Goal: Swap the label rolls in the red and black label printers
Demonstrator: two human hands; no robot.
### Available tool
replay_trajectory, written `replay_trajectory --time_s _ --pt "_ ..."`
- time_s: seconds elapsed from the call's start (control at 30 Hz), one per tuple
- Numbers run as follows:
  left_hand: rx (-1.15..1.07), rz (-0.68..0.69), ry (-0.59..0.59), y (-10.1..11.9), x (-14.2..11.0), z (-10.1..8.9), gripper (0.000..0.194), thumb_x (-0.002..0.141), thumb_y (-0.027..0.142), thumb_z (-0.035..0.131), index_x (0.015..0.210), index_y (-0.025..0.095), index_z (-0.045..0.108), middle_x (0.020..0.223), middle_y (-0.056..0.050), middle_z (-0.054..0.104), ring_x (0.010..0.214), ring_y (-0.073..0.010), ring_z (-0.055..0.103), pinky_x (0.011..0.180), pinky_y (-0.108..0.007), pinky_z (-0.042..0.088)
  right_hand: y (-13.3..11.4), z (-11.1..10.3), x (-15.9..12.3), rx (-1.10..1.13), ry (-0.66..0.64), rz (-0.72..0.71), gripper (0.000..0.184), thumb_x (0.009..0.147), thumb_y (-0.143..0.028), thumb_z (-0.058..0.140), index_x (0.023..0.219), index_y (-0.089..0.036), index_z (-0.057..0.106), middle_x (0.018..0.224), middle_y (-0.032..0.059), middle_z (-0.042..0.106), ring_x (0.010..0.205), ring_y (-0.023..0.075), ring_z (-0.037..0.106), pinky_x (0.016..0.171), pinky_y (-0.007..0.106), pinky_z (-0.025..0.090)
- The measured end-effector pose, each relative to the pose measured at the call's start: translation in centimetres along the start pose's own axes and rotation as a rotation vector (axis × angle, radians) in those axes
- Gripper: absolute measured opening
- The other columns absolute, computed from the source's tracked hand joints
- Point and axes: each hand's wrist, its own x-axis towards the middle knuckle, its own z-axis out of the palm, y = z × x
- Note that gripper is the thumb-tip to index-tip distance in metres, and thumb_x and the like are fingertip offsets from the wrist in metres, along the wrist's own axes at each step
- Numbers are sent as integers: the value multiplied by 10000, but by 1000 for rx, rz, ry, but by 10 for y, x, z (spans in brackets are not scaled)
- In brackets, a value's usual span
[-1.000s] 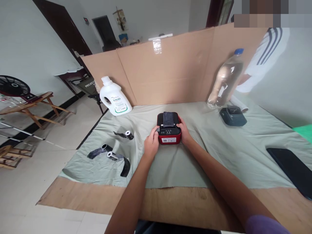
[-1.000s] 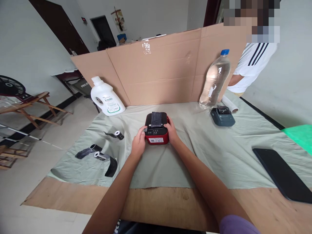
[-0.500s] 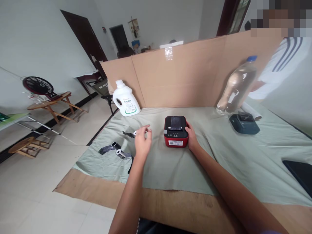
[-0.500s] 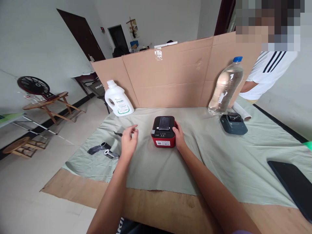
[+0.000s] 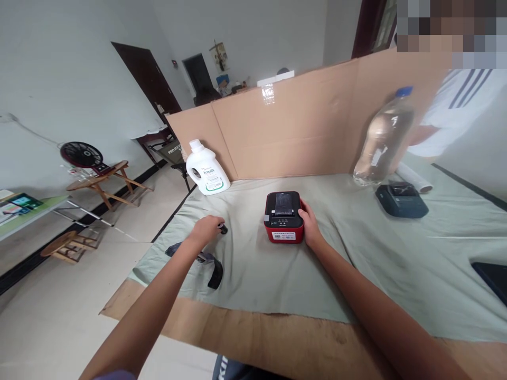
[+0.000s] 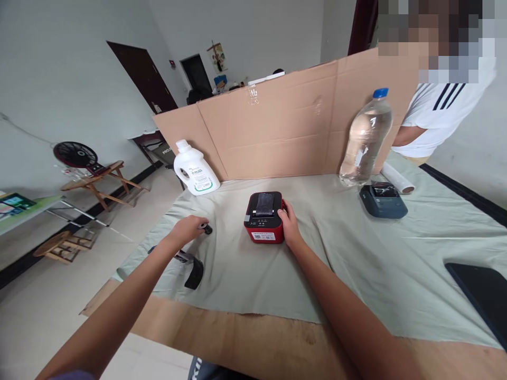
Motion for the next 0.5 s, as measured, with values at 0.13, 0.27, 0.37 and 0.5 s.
replay_trajectory --time_s 0.13,0.27,0.37,0.5 --pt "-13 115 -94 -16 -21 1 390 761 175 622 1087 323 776 1038 -78 783 1033 -302 709 866 -325 498 -4 2 -1 -8 -1 -19 543 865 -450 618 1372 -257 603 1494 40 585 1428 272 481 1245 470 317" --pt "-91 153 -89 -16 -40 0 408 761 245 677 1153 290 780 1185 -106 765 1148 -348 681 973 -381 500 -8 7 -4 1 12 6 552 854 -461 610 1369 -259 604 1506 40 577 1440 279 470 1252 482 307" --pt "-461 209 26 11 -39 -1 514 813 447 706 1300 283 713 1439 -89 645 1365 -329 565 1150 -406 415 -12 3 -12 79 -13 5 592 830 -472 580 1386 -268 598 1512 39 575 1454 306 464 1239 519 331" --pt "-1039 125 81 80 -9 23 539 871 610 630 1252 241 731 1453 -111 627 1409 -300 542 1184 -436 409 -16 -17 -31 -82 -223 -33 787 732 -329 683 1499 -369 511 1567 3 516 1478 351 436 1237 560 336"
